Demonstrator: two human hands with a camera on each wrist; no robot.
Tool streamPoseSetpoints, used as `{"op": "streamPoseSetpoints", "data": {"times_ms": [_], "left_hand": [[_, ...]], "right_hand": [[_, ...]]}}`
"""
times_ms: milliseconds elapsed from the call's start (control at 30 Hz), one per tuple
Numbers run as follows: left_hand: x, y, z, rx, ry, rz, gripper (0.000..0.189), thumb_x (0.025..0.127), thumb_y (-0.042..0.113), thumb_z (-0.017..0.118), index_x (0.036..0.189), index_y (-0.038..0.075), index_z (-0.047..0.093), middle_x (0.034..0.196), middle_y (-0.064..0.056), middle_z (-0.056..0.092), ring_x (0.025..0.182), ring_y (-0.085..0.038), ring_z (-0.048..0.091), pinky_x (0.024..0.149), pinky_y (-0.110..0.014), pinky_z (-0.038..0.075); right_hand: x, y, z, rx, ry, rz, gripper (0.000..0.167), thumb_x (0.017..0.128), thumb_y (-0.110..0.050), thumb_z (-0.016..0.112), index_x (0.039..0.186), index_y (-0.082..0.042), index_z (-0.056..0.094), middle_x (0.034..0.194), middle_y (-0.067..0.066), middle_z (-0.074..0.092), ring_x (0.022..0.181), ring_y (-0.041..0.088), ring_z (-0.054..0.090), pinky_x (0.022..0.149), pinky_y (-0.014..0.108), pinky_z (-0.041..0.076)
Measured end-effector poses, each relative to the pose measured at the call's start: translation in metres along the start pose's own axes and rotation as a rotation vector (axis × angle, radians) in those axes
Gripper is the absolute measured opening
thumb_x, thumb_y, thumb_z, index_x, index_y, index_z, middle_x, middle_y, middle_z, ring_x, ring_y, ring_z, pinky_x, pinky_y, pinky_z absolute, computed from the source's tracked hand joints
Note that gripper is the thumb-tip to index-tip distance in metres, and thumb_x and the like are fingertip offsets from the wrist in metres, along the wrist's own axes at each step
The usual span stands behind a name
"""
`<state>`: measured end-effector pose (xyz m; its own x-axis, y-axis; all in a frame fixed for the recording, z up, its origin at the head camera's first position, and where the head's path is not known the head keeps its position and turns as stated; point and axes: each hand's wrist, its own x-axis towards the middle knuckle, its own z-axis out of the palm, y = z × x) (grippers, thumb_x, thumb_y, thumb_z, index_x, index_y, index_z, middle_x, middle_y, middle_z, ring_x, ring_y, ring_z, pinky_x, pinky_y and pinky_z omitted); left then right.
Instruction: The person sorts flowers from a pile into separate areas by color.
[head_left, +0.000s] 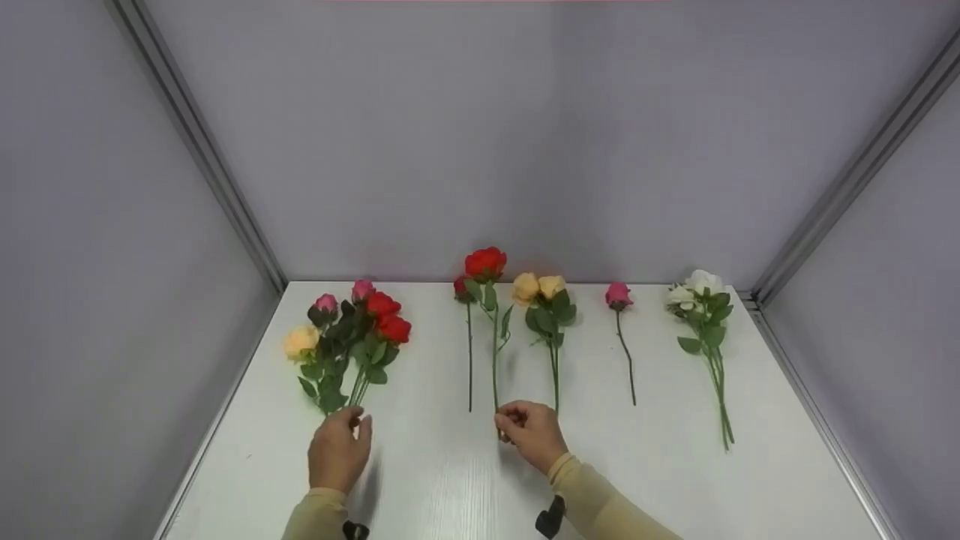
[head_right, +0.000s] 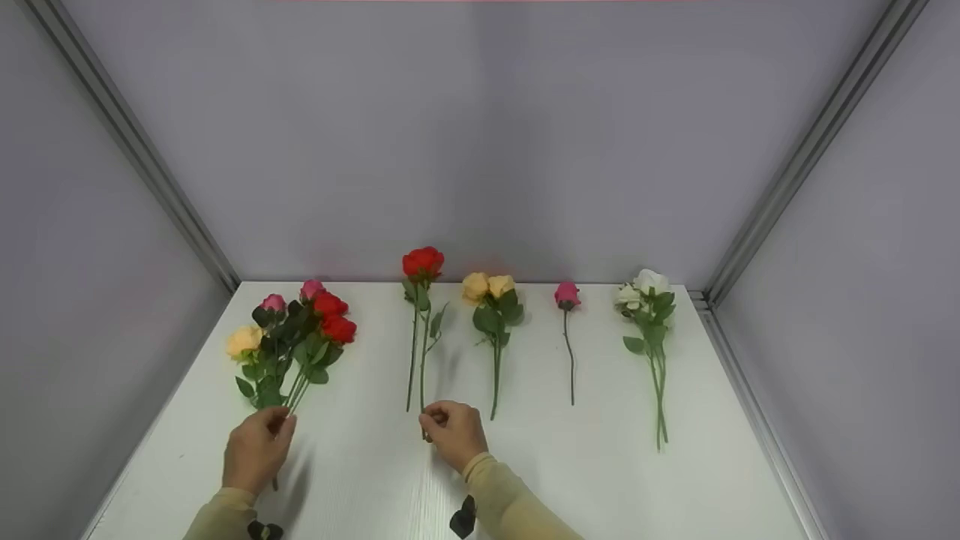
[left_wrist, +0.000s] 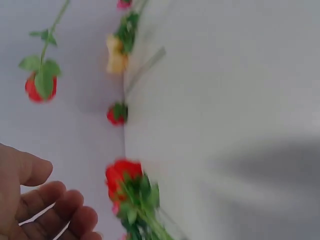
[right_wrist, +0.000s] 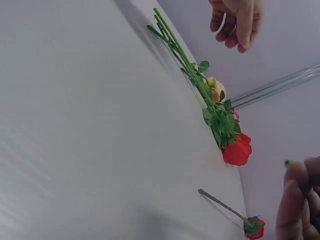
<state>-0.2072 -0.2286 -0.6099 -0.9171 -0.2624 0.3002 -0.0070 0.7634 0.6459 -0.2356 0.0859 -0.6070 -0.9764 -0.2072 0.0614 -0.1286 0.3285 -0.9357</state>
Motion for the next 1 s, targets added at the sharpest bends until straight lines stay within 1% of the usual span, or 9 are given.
{"op": "streamPoseSetpoints", "data": {"times_ms": [67, 100, 233, 300, 367, 533, 667, 867, 1000], "left_hand": [[0.005, -0.015, -0.004, 0.048, 0.017, -0.023, 0.022, 0.087, 0.015, 0.068, 0.101, -0.002, 0.068, 0.089, -0.014, 0.065, 0.082, -0.030, 0.063, 0.071, -0.047, 0.049], [0.007, -0.022, -0.005, 0.069, 0.011, -0.039, 0.025, 0.087, 0.016, 0.068, 0.103, -0.004, 0.067, 0.091, -0.017, 0.064, 0.084, -0.033, 0.063, 0.073, -0.049, 0.049], [0.012, -0.046, -0.004, 0.152, -0.053, -0.118, 0.036, 0.089, 0.019, 0.066, 0.109, -0.010, 0.061, 0.098, -0.026, 0.061, 0.092, -0.042, 0.060, 0.078, -0.053, 0.047], [0.012, -0.055, -0.002, 0.173, -0.094, -0.156, 0.040, 0.089, 0.020, 0.066, 0.111, -0.013, 0.060, 0.099, -0.028, 0.059, 0.093, -0.044, 0.060, 0.079, -0.054, 0.047], [0.012, -0.061, 0.000, 0.183, -0.120, -0.182, 0.041, 0.089, 0.021, 0.066, 0.110, -0.014, 0.059, 0.096, -0.028, 0.059, 0.091, -0.043, 0.060, 0.078, -0.053, 0.047], [0.011, -0.067, 0.003, 0.169, -0.175, -0.218, 0.039, 0.090, 0.020, 0.065, 0.108, -0.014, 0.060, 0.091, -0.024, 0.060, 0.088, -0.040, 0.061, 0.077, -0.052, 0.048], [0.012, -0.068, 0.005, 0.150, -0.203, -0.224, 0.034, 0.089, 0.016, 0.066, 0.108, -0.012, 0.061, 0.092, -0.022, 0.062, 0.091, -0.039, 0.061, 0.078, -0.051, 0.048], [0.013, -0.069, 0.006, 0.124, -0.199, -0.249, 0.029, 0.088, 0.014, 0.067, 0.105, -0.009, 0.063, 0.091, -0.020, 0.064, 0.089, -0.038, 0.063, 0.076, -0.051, 0.048], [0.010, -0.071, 0.008, 0.122, -0.186, -0.247, 0.026, 0.087, 0.012, 0.068, 0.102, -0.009, 0.065, 0.087, -0.018, 0.065, 0.084, -0.036, 0.064, 0.073, -0.051, 0.049]], "right_hand": [[0.009, -0.002, 0.002, -0.001, 0.020, 0.022, 0.018, 0.091, -0.021, 0.068, 0.096, -0.005, 0.070, 0.079, 0.002, 0.067, 0.067, 0.016, 0.065, 0.058, 0.028, 0.054], [0.013, -0.002, 0.003, 0.001, 0.030, 0.033, 0.018, 0.091, -0.022, 0.068, 0.097, -0.005, 0.070, 0.080, 0.002, 0.067, 0.068, 0.016, 0.065, 0.058, 0.028, 0.053], [0.029, -0.004, 0.009, 0.019, 0.065, 0.080, 0.017, 0.092, -0.020, 0.067, 0.098, -0.004, 0.070, 0.081, 0.003, 0.068, 0.069, 0.017, 0.066, 0.060, 0.030, 0.054], [0.037, -0.004, 0.012, 0.021, 0.077, 0.108, 0.016, 0.092, -0.018, 0.067, 0.098, -0.003, 0.070, 0.081, 0.003, 0.067, 0.069, 0.017, 0.066, 0.061, 0.030, 0.054], [0.045, -0.004, 0.016, 0.011, 0.085, 0.135, 0.016, 0.092, -0.016, 0.066, 0.098, -0.002, 0.069, 0.080, 0.003, 0.068, 0.070, 0.016, 0.066, 0.062, 0.029, 0.054], [0.063, -0.002, 0.027, -0.021, 0.105, 0.194, 0.012, 0.092, -0.016, 0.066, 0.097, -0.006, 0.070, 0.080, 0.002, 0.067, 0.070, 0.013, 0.066, 0.062, 0.027, 0.054], [0.071, 0.003, 0.037, -0.049, 0.117, 0.208, 0.009, 0.091, -0.013, 0.066, 0.095, -0.005, 0.070, 0.079, 0.002, 0.067, 0.069, 0.013, 0.066, 0.061, 0.027, 0.054], [0.075, 0.013, 0.051, -0.155, 0.110, 0.201, 0.009, 0.091, -0.014, 0.067, 0.092, -0.006, 0.071, 0.074, -0.001, 0.066, 0.065, 0.011, 0.063, 0.060, 0.027, 0.052], [0.074, 0.021, 0.061, -0.208, 0.078, 0.181, 0.008, 0.091, -0.015, 0.066, 0.089, -0.008, 0.071, 0.069, -0.003, 0.066, 0.062, 0.009, 0.062, 0.061, 0.028, 0.052]]}}
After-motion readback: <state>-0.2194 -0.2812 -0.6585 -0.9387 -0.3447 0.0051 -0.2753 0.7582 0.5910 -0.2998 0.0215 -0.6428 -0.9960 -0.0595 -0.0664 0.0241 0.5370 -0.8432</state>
